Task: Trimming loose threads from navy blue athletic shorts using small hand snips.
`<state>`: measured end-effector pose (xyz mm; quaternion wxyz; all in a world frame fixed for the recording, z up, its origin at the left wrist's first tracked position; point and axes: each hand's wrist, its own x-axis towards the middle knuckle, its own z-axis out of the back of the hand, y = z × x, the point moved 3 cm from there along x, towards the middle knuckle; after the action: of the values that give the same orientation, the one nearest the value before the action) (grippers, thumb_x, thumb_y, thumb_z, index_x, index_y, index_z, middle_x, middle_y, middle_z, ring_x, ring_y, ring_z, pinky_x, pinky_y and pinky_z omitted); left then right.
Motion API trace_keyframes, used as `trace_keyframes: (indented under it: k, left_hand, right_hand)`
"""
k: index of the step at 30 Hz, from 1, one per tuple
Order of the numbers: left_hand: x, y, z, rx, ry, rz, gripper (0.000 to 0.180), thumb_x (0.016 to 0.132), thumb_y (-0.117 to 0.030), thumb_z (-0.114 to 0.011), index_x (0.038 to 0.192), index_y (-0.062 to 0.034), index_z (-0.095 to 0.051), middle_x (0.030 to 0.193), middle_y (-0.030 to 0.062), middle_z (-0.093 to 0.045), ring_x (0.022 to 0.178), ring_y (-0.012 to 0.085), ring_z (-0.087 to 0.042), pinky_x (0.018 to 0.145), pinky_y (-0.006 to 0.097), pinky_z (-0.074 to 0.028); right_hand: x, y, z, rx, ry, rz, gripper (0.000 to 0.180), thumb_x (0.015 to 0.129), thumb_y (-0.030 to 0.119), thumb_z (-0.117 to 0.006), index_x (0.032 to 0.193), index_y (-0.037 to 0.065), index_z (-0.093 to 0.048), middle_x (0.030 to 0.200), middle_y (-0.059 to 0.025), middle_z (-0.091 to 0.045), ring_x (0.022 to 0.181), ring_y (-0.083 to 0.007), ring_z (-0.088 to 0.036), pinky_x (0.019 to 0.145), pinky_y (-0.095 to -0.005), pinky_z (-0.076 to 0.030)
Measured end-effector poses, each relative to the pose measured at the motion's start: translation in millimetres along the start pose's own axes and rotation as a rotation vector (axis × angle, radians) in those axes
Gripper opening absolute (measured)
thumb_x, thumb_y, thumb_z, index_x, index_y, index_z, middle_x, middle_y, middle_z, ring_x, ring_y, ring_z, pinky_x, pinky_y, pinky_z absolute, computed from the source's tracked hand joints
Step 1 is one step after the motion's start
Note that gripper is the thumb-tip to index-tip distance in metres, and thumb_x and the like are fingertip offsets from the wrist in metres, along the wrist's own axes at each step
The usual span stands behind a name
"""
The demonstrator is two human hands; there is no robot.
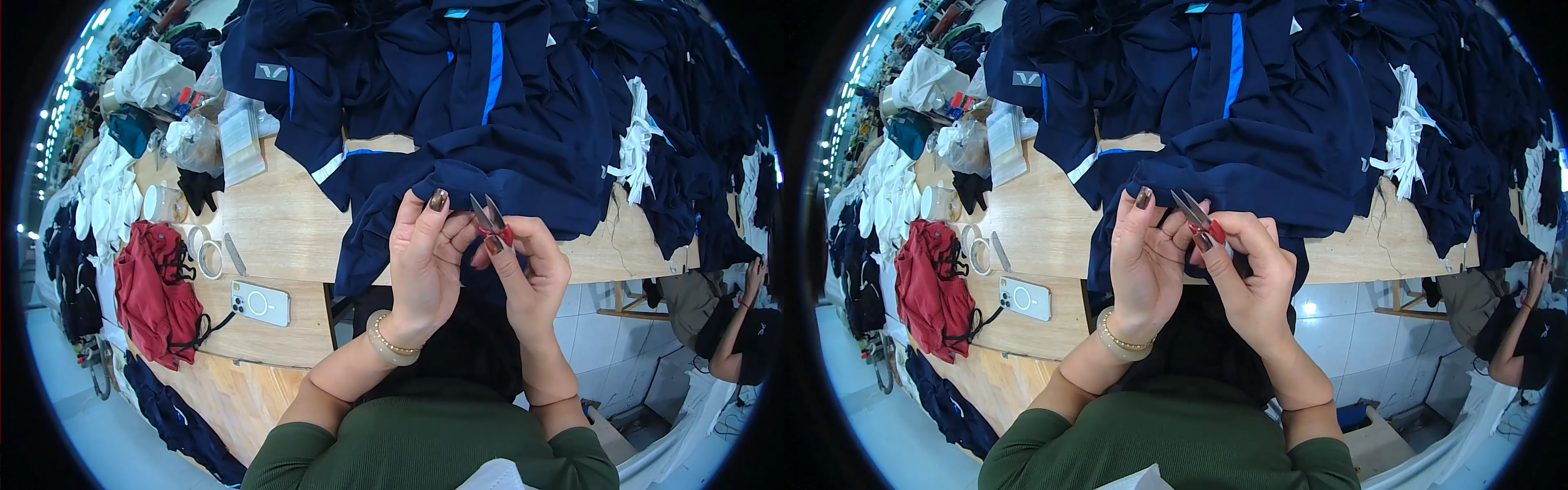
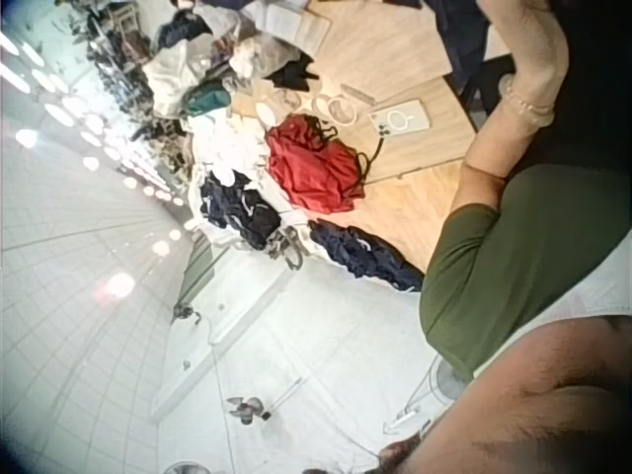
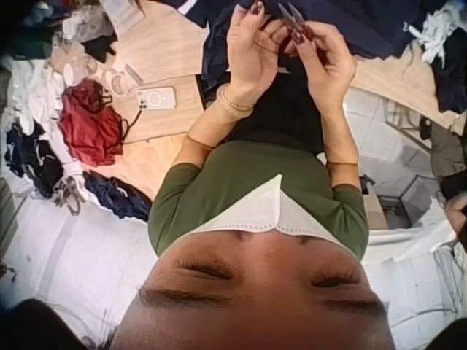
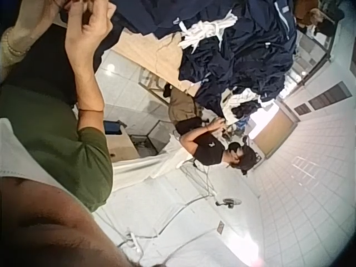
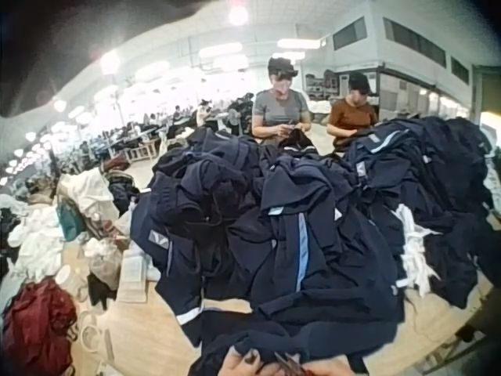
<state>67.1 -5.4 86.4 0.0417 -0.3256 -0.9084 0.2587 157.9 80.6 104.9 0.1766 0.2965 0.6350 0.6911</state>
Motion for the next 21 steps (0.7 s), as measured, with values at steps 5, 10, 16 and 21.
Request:
trace_keyframes:
  k: [5,10,16,21]
  left_hand:
    - [1.3,0.1,-0.2,-0.003,-0.015,0.006,0.015,0.100,-0.013,-0.050,0.111,-0.0045,-0.052,0.107,0.0089,-0.065,0.096,0.0166,-0.067,0.093,0.034,-0.054]
    - [1.1,-3.5,-3.2,-0.005,-0.009,-0.015,0.011,0.099,-0.011,-0.051,0.107,-0.0051,-0.055,0.104,0.0070,-0.066,0.095,0.0148,-0.068,0.098,0.039,-0.052]
    - [-0.8,-4.9,-6.1,0.003,-0.004,-0.014,0.011,0.099,-0.011,-0.051,0.107,-0.0052,-0.057,0.100,0.0074,-0.067,0.092,0.0158,-0.069,0.097,0.040,-0.054]
    - [-1.5,-4.3,-5.1,-0.001,-0.013,-0.007,0.012,0.099,-0.011,-0.051,0.107,-0.0049,-0.058,0.101,0.0078,-0.068,0.094,0.0166,-0.069,0.096,0.040,-0.054]
  right_hand:
    - [-1.5,0.7,0.1,-0.021,0.027,-0.062,0.013,0.091,0.004,-0.064,0.103,-0.002,-0.062,0.084,-0.0047,-0.064,0.072,-0.0105,-0.059,0.070,-0.0206,-0.044]
    - [20.0,11.6,22.2,-0.224,-0.100,0.272,0.019,0.094,0.011,-0.060,0.109,-0.001,-0.063,0.090,-0.0060,-0.053,0.076,-0.0131,-0.048,0.071,-0.0238,-0.040]
    - [32.0,24.8,30.7,-0.680,-0.192,0.486,0.036,0.070,0.015,-0.080,0.105,0.010,-0.072,0.086,-0.0023,-0.049,0.084,-0.0202,-0.041,0.069,-0.0280,-0.036]
    - [34.4,29.1,23.4,-0.753,-0.204,0.560,0.030,0.068,0.011,-0.079,0.098,0.012,-0.075,0.083,-0.0022,-0.049,0.082,-0.0203,-0.042,0.068,-0.0299,-0.037]
